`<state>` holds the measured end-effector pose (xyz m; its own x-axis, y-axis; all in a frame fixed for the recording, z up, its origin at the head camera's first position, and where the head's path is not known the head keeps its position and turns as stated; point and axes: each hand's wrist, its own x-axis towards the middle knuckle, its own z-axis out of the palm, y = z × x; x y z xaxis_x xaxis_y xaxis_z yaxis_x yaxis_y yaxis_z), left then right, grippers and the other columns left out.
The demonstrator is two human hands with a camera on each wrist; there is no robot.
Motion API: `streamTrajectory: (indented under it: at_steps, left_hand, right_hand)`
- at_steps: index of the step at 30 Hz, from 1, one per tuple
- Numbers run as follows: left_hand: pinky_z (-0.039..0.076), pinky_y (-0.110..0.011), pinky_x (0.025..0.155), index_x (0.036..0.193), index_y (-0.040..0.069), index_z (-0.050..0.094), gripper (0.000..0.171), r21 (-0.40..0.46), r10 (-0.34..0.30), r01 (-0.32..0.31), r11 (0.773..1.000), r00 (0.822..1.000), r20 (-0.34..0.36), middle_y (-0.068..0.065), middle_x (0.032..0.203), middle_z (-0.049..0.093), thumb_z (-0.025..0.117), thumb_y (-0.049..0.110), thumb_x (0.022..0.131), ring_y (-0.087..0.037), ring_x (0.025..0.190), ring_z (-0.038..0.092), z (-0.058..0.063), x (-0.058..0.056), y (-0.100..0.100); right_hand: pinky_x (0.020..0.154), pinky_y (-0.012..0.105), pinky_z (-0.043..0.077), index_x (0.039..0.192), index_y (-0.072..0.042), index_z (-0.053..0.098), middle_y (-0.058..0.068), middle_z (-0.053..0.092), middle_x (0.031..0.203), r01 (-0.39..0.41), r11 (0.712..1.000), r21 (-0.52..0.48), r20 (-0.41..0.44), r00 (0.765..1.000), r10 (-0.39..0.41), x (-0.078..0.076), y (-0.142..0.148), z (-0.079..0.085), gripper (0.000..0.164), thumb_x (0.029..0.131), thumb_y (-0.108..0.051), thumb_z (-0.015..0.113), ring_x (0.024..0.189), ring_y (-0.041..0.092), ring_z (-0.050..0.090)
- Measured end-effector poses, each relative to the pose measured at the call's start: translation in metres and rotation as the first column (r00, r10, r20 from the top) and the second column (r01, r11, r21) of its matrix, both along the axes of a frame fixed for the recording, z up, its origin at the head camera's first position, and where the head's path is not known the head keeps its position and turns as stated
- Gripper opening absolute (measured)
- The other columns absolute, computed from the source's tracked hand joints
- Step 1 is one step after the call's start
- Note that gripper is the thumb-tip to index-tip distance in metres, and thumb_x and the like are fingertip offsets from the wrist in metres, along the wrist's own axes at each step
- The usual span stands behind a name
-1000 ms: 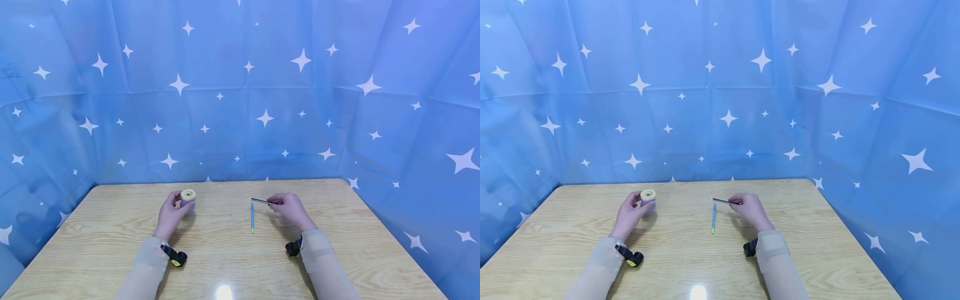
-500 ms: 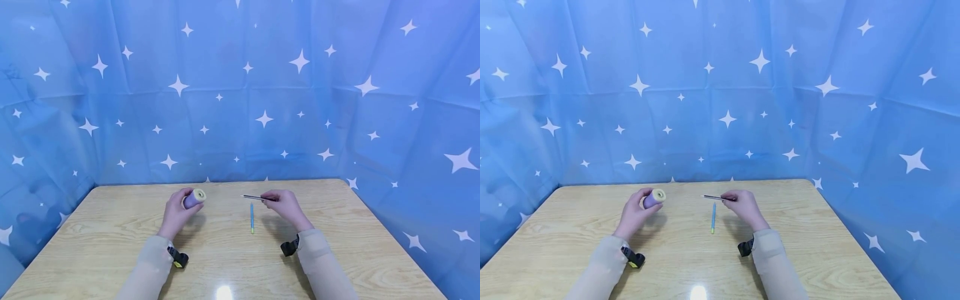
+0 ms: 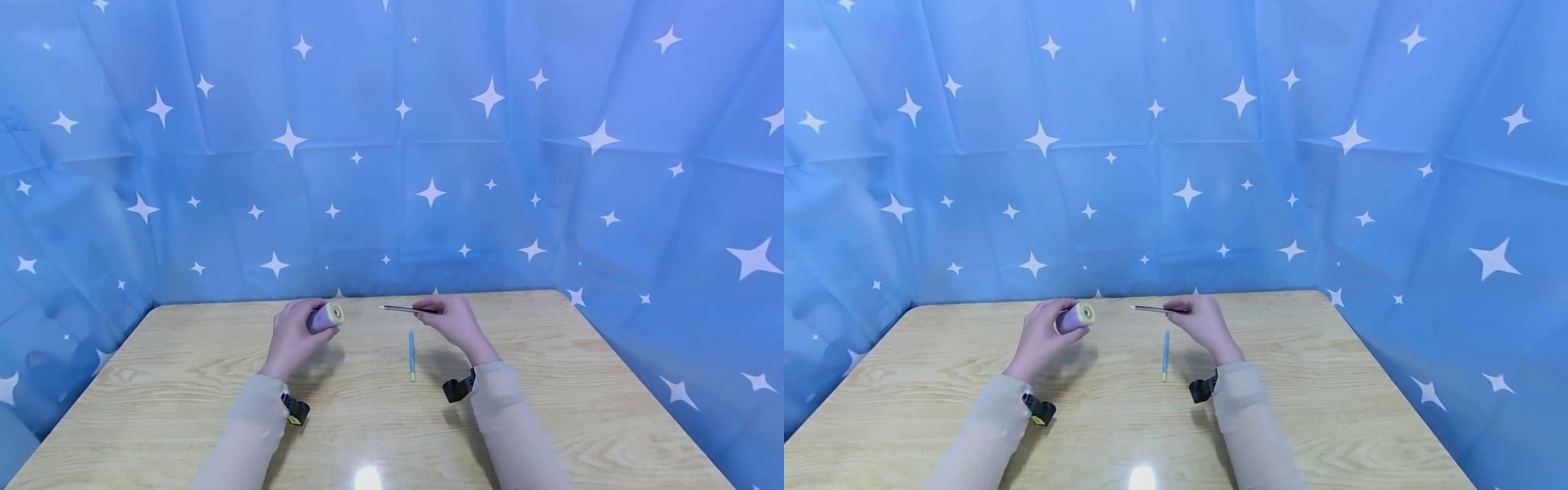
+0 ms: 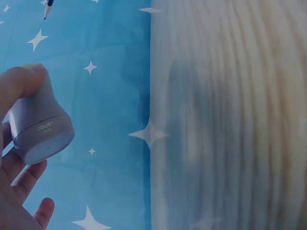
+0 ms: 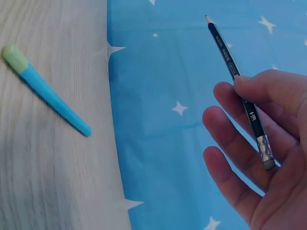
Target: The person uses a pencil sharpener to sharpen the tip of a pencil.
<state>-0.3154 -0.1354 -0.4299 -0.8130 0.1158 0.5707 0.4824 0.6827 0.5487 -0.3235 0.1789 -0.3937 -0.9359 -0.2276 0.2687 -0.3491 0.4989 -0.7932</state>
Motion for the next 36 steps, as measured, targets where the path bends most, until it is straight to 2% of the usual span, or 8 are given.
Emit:
streamTrajectory:
  at_steps: [6,14,23,29,36]
  left_hand:
    - [0.028,-0.050,0.100,0.121,0.009,0.065,0.054,-0.090,0.031,-0.033,0.995,0.999,-0.023,-0.007,0.116,0.067,0.083,0.027,0.073,-0.028,0.116,0.050,-0.002,0.001,0.001]
    - [0.027,-0.050,0.102,0.120,0.011,0.066,0.054,-0.174,0.004,-0.016,0.985,0.997,-0.071,-0.006,0.117,0.067,0.084,0.030,0.072,-0.027,0.124,0.047,0.011,0.004,0.004]
    - [0.029,-0.050,0.101,0.119,0.015,0.064,0.052,-0.289,-0.015,-0.028,0.957,0.989,-0.145,-0.003,0.114,0.067,0.082,0.029,0.073,-0.026,0.125,0.047,0.013,0.005,0.010]
    - [0.029,-0.050,0.101,0.117,0.017,0.064,0.049,-0.313,-0.027,-0.028,0.949,0.985,-0.172,-0.003,0.113,0.067,0.082,0.026,0.073,-0.025,0.124,0.048,0.014,0.008,0.015]
    - [0.031,-0.050,0.100,0.115,0.016,0.065,0.047,-0.328,-0.028,-0.037,0.944,0.981,-0.190,-0.003,0.113,0.068,0.083,0.025,0.072,-0.026,0.124,0.049,0.015,0.011,0.016]
  right_hand:
    - [0.075,0.033,0.055,0.108,-0.007,0.074,0.004,0.072,0.099,0.014,1.000,-0.001,0.041,0.999,-0.014,-0.001,-0.006,-0.007,0.020,0.089,-0.010,0.069,0.088,0.017,0.068]
    - [0.076,0.034,0.055,0.108,-0.009,0.074,0.003,0.071,0.099,0.002,0.999,-0.047,0.083,0.997,0.002,0.003,-0.010,-0.008,0.019,0.090,-0.011,0.069,0.088,0.019,0.067]
    - [0.075,0.034,0.055,0.111,-0.004,0.072,0.003,0.072,0.099,-0.033,0.998,-0.048,0.053,0.998,0.035,0.006,-0.014,-0.007,0.023,0.091,-0.012,0.068,0.088,0.017,0.067]
    - [0.076,0.034,0.055,0.109,-0.006,0.074,0.003,0.072,0.098,-0.039,0.998,-0.051,0.041,0.998,0.041,0.009,-0.015,-0.006,0.020,0.090,-0.012,0.068,0.088,0.017,0.067]
    - [0.078,0.034,0.055,0.112,-0.004,0.072,0.002,0.072,0.100,-0.068,0.997,-0.043,0.038,0.997,0.070,0.009,-0.021,-0.006,0.023,0.091,-0.013,0.067,0.090,0.016,0.067]
